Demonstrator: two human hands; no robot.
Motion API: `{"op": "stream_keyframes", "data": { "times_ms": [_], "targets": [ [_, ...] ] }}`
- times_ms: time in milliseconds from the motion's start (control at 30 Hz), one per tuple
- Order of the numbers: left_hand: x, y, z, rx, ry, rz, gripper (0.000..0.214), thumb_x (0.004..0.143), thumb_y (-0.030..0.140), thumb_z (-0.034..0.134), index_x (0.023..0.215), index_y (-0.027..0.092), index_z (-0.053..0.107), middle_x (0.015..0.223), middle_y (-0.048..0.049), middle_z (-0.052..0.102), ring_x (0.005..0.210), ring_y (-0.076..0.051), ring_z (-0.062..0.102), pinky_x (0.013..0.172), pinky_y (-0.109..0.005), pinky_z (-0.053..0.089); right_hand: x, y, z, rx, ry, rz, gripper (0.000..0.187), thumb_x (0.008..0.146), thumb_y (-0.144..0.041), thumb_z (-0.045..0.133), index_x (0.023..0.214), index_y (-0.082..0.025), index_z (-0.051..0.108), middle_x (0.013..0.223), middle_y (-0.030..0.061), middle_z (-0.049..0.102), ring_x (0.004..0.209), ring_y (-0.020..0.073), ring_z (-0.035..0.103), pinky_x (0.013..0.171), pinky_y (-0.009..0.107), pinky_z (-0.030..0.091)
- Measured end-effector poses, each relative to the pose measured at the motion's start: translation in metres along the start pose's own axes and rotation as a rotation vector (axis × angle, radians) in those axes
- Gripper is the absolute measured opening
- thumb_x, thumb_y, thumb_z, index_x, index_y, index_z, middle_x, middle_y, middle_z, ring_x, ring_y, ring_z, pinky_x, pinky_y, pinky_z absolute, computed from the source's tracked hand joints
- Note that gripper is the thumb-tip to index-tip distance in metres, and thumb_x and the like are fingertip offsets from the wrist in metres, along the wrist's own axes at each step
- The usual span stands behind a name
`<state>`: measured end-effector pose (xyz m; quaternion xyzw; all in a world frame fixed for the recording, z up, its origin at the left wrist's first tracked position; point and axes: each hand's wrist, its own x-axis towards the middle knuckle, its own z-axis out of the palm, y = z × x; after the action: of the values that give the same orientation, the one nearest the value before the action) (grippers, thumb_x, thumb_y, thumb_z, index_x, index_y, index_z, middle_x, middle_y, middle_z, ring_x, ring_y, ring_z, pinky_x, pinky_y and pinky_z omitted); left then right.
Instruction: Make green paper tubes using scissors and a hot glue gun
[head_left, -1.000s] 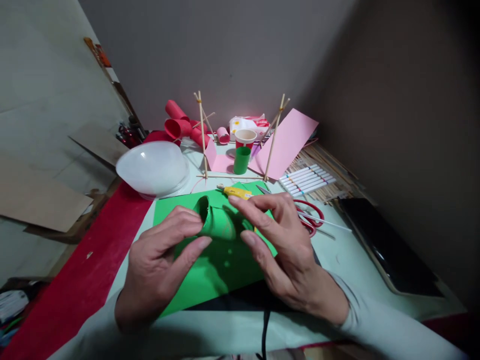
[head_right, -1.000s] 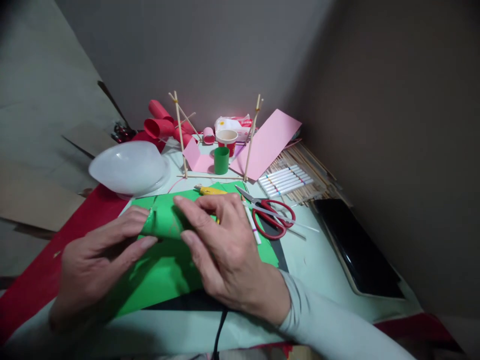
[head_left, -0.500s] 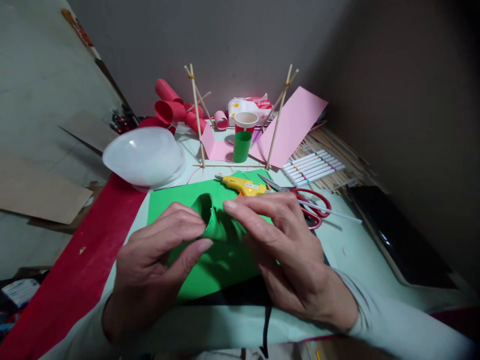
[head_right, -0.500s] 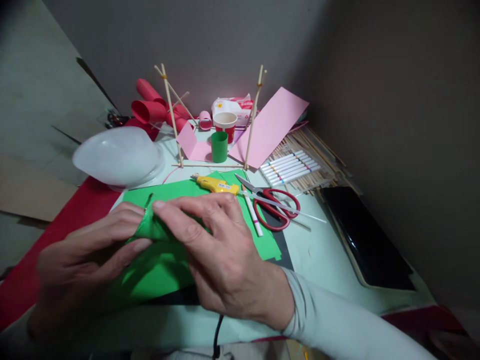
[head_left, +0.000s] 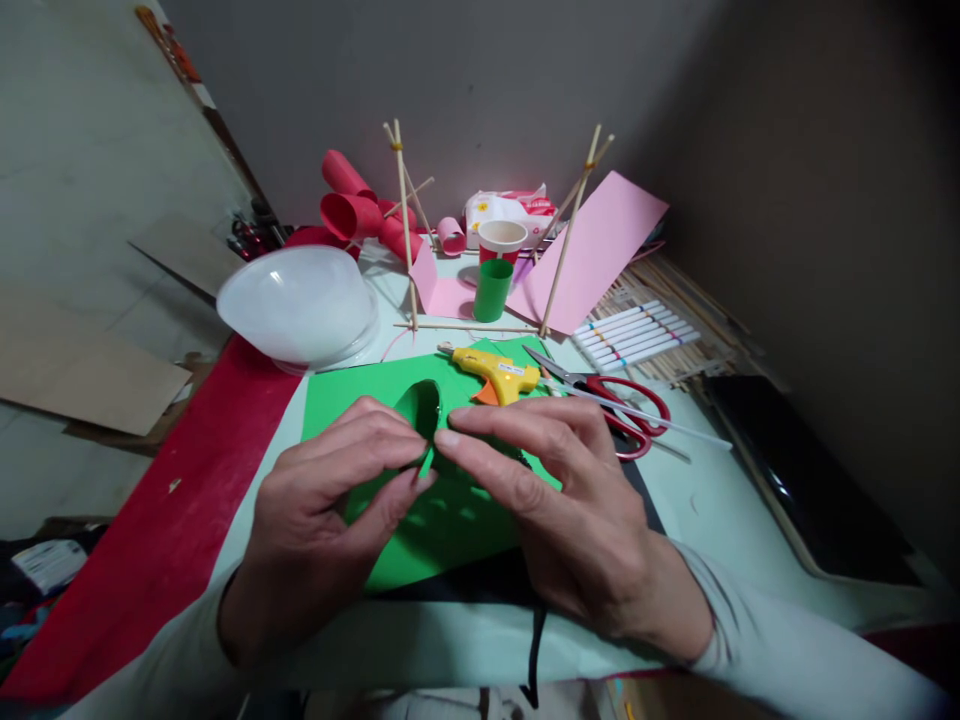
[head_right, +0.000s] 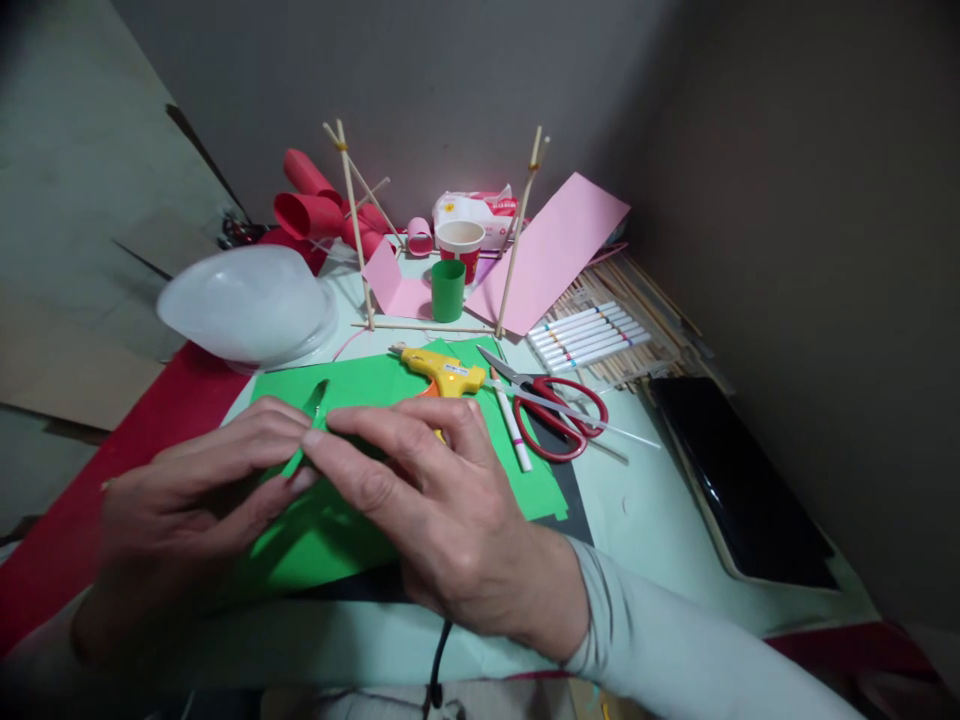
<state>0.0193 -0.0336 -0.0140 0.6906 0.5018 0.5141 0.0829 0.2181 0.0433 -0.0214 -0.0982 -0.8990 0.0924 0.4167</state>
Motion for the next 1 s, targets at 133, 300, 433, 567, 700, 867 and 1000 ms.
{"op": "stream_keyframes", "data": {
  "times_ms": [133, 300, 433, 567, 700, 867, 1000],
  "targets": [
    [0.001, -0.001, 0.002, 0.005, 0.005, 0.019, 0.016, 0.086, 0.006, 0.071, 0.084, 0.022, 0.068, 0.077, 0.0032, 0.071, 0.075, -0.012, 0.066, 0.073, -0.025, 0.055, -0.001, 0.000, 0.003, -0.023, 0.035, -0.005, 0.041, 0.111, -0.018, 0.032, 0.131, -0.011, 0.067, 0.130, 0.0135, 0.073, 0.118, 0.0221, 0.057, 0.100, 0.041, 0.052],
    [-0.001, 0.001, -0.002, -0.010, -0.024, -0.028, 0.017, 0.087, 0.008, 0.068, 0.086, 0.025, 0.067, 0.077, 0.0040, 0.071, 0.077, -0.014, 0.066, 0.076, -0.026, 0.054, -0.002, 0.002, 0.005, -0.075, 0.054, -0.048, 0.038, 0.109, -0.014, 0.037, 0.130, -0.011, 0.069, 0.129, 0.0138, 0.073, 0.115, 0.0236, 0.057, 0.097, 0.041, 0.050],
    [-0.008, 0.000, -0.009, -0.163, -0.090, -0.100, 0.008, 0.094, 0.025, 0.066, 0.098, 0.027, 0.072, 0.085, -0.0001, 0.072, 0.091, -0.020, 0.067, 0.083, -0.032, 0.055, -0.004, 0.003, 0.004, -0.119, 0.032, -0.109, 0.036, 0.107, -0.014, 0.043, 0.132, -0.011, 0.069, 0.130, 0.0130, 0.072, 0.117, 0.0242, 0.058, 0.097, 0.041, 0.051],
    [-0.009, -0.005, -0.009, -0.163, -0.053, -0.118, 0.013, 0.095, 0.016, 0.062, 0.087, 0.024, 0.069, 0.080, 0.0010, 0.068, 0.082, -0.017, 0.063, 0.083, -0.031, 0.052, -0.004, 0.001, 0.000, -0.087, -0.012, -0.094, 0.036, 0.108, -0.016, 0.042, 0.134, -0.014, 0.067, 0.132, 0.0114, 0.071, 0.120, 0.0233, 0.057, 0.101, 0.040, 0.051],
    [-0.003, -0.003, -0.008, -0.157, -0.103, -0.167, 0.019, 0.094, 0.012, 0.060, 0.080, 0.022, 0.067, 0.076, 0.0010, 0.063, 0.077, -0.015, 0.060, 0.076, -0.028, 0.051, 0.001, 0.005, -0.008, 0.014, 0.038, 0.057, 0.038, 0.105, -0.013, 0.041, 0.134, -0.016, 0.065, 0.134, 0.0105, 0.068, 0.123, 0.0232, 0.059, 0.108, 0.042, 0.048],
    [0.000, -0.001, -0.008, -0.171, -0.242, -0.138, 0.018, 0.095, 0.013, 0.059, 0.080, 0.021, 0.064, 0.078, 0.0000, 0.065, 0.079, -0.016, 0.062, 0.076, -0.029, 0.051, 0.010, 0.020, -0.017, 0.299, -0.058, 0.258, 0.027, 0.105, -0.019, 0.054, 0.129, -0.025, 0.066, 0.139, 0.0062, 0.063, 0.134, 0.0209, 0.057, 0.114, 0.042, 0.048],
    [0.003, 0.003, -0.006, -0.144, -0.382, -0.140, 0.022, 0.097, 0.016, 0.057, 0.077, 0.022, 0.064, 0.074, 0.0021, 0.067, 0.073, -0.015, 0.063, 0.077, -0.029, 0.050, 0.014, 0.026, -0.023, 0.434, -0.227, 0.277, 0.019, 0.106, -0.025, 0.055, 0.120, -0.026, 0.068, 0.148, 0.0037, 0.057, 0.142, 0.0188, 0.052, 0.120, 0.041, 0.044]
  ]
}}
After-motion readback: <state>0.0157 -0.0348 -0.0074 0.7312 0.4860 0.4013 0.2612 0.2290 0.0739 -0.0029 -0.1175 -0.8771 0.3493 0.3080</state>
